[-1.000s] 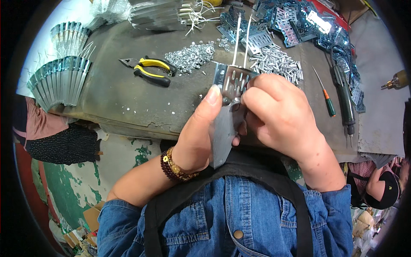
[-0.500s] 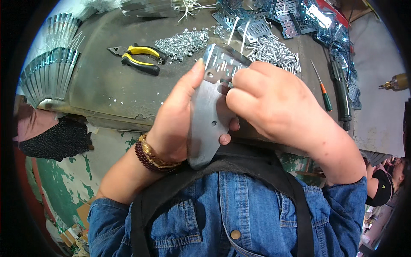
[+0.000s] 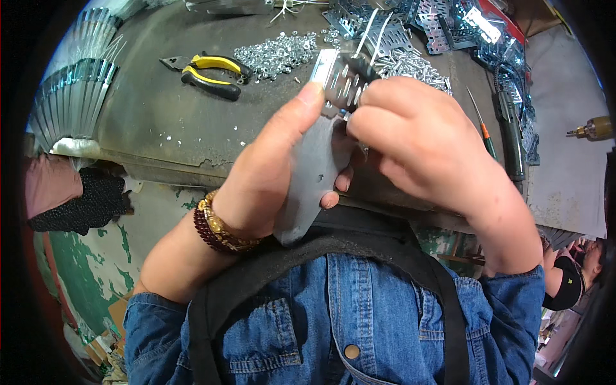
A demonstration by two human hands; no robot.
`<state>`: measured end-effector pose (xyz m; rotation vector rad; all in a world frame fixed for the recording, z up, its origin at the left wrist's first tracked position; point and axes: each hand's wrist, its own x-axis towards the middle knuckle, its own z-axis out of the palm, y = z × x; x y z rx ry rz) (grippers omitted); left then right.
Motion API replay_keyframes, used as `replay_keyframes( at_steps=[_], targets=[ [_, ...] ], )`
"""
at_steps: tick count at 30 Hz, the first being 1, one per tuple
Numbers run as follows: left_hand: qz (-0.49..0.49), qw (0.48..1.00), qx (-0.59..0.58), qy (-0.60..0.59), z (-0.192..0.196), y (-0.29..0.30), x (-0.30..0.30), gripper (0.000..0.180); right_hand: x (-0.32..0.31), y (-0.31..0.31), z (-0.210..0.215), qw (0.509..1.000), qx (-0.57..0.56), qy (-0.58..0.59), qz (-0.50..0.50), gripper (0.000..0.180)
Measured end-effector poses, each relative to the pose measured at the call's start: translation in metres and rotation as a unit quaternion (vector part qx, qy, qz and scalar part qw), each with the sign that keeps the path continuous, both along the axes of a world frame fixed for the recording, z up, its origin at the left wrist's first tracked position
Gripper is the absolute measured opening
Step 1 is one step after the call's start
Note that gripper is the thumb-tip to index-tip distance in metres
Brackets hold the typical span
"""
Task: Assembling small metal components using screws and a power tool.
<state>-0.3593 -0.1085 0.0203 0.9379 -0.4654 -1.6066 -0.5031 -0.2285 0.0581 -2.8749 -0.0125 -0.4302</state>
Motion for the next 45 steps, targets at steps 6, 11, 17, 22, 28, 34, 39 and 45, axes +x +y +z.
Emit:
replay_keyframes(
  at_steps=[6,11,17,22,28,34,39,45],
  targets=[
    [-0.02,1.0,0.0,-0.015,-0.01,0.001,-0.002,0.062,-0.004,0.002,-0.009,1.0,-0.01,-0.022,-0.012,0.03],
    [0.003,1.0,-0.019,0.008,-0.005,0.004,0.002,0.065,-0.006,0.009,-0.003,0.996,-0.038,-0.075,-0.016,0.03],
    [0.01,0.993,-0.01,0.121,-0.01,0.007,0.002,0.067,-0.009,0.006,-0.014,0.987,0.064,-0.138,-0.055,0.028],
    [-0.033,0.985,0.002,0.169,-0.007,0.005,0.001,0.062,-0.015,0.008,-0.024,0.978,0.081,-0.184,-0.05,0.024],
    [-0.004,0.989,0.0,0.145,-0.004,0.005,0.006,0.06,-0.022,0.01,-0.018,0.956,0.09,-0.262,-0.093,0.028],
    [0.085,0.995,-0.039,0.025,-0.018,0.007,0.005,0.05,-0.032,0.019,-0.014,0.884,0.341,-0.314,-0.056,0.028],
    [0.067,0.99,-0.116,0.036,-0.016,-0.004,0.003,0.034,-0.027,0.024,-0.017,0.882,0.335,-0.319,-0.092,0.026],
    [0.099,0.988,-0.121,0.004,-0.025,-0.004,-0.005,0.025,-0.024,0.023,-0.025,0.908,0.184,-0.326,-0.188,0.028]
  ],
)
